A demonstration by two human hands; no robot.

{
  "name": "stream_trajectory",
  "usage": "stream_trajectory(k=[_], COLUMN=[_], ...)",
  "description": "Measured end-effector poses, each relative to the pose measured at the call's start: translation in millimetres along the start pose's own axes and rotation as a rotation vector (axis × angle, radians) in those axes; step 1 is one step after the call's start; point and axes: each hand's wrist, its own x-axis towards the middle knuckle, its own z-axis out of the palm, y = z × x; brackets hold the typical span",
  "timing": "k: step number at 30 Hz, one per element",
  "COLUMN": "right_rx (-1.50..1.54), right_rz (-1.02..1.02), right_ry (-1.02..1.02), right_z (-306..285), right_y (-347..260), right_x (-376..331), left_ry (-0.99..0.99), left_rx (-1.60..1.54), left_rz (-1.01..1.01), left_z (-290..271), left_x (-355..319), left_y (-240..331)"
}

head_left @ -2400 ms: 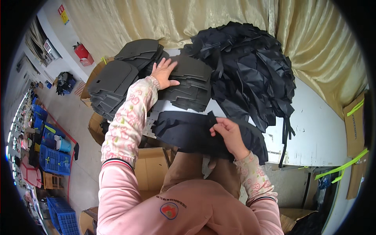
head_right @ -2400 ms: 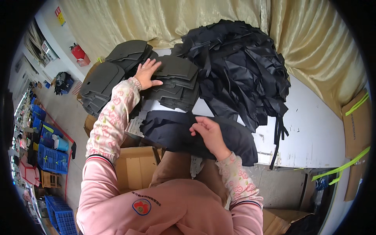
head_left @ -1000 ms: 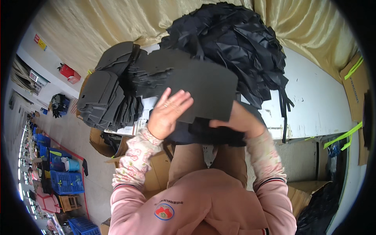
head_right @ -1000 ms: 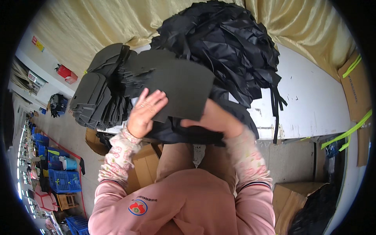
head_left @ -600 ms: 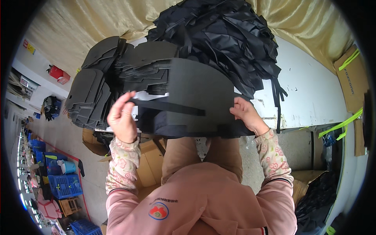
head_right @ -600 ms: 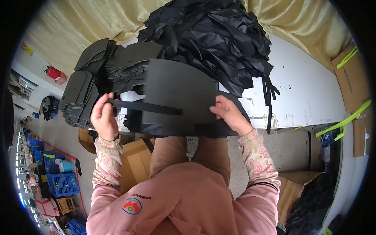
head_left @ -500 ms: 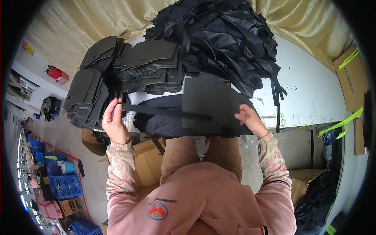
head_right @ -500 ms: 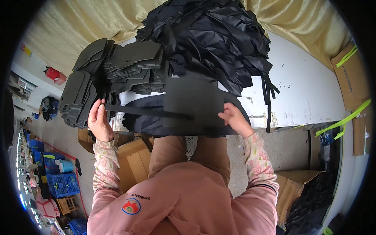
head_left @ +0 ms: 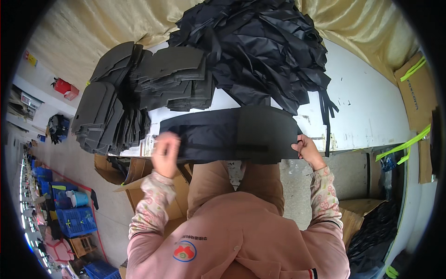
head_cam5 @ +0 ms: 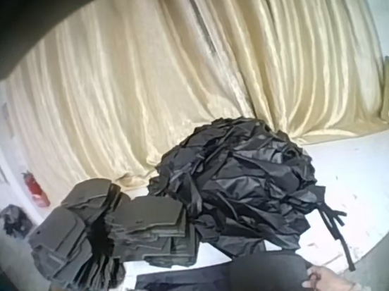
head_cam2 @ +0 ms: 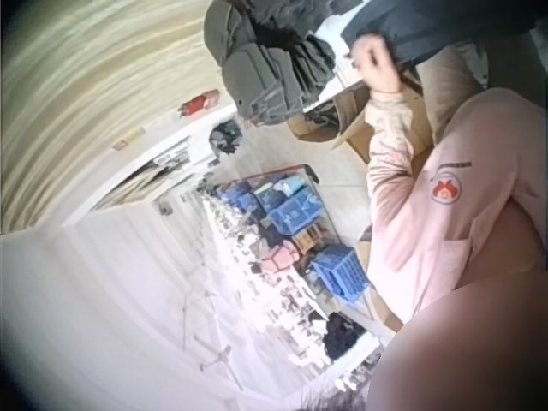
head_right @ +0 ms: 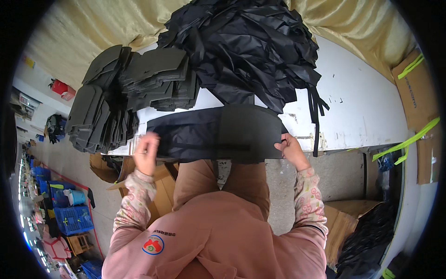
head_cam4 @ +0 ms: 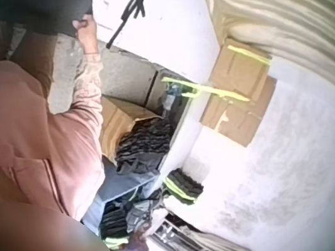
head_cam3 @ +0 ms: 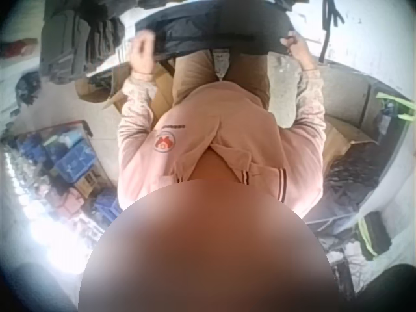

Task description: The person is sorting and stacking black fabric or semi-rigid pieces on a workbench in a manufacturing environment.

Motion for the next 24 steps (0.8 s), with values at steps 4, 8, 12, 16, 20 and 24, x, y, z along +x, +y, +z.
stream_trajectory(k=[4,8,12,16,20,24], right_rx=[0.191,0.291,0.287,0.121,0.032,0.023], right_rz=[0.03,0.059,0.043,-0.075,-0.116,-0.16], right_ry=[-0.036,-0.084,-0.035,-0.002,0.059,0.074], right_z=[-6,-10,2,2,6,9], right_y=[5,8,-16,-13,-18,-21], right_x=[0,-2,-11,-14,-17,-16], left_ry=[-0.921,-0.709,-0.36,-0.31,-0.274,-0.277], left_rx=[-1.158,-1.474,-1.608,-1.527,-1.436,-1.405], left_rz=[-0.899,-1.346,-1.356,-1.293,-1.379,-1.408], left_z=[87,166,201,216,222,223], left_x=[-61,-89,-77,-72,-71,-72], left_y=[44,62,54,53,57,51])
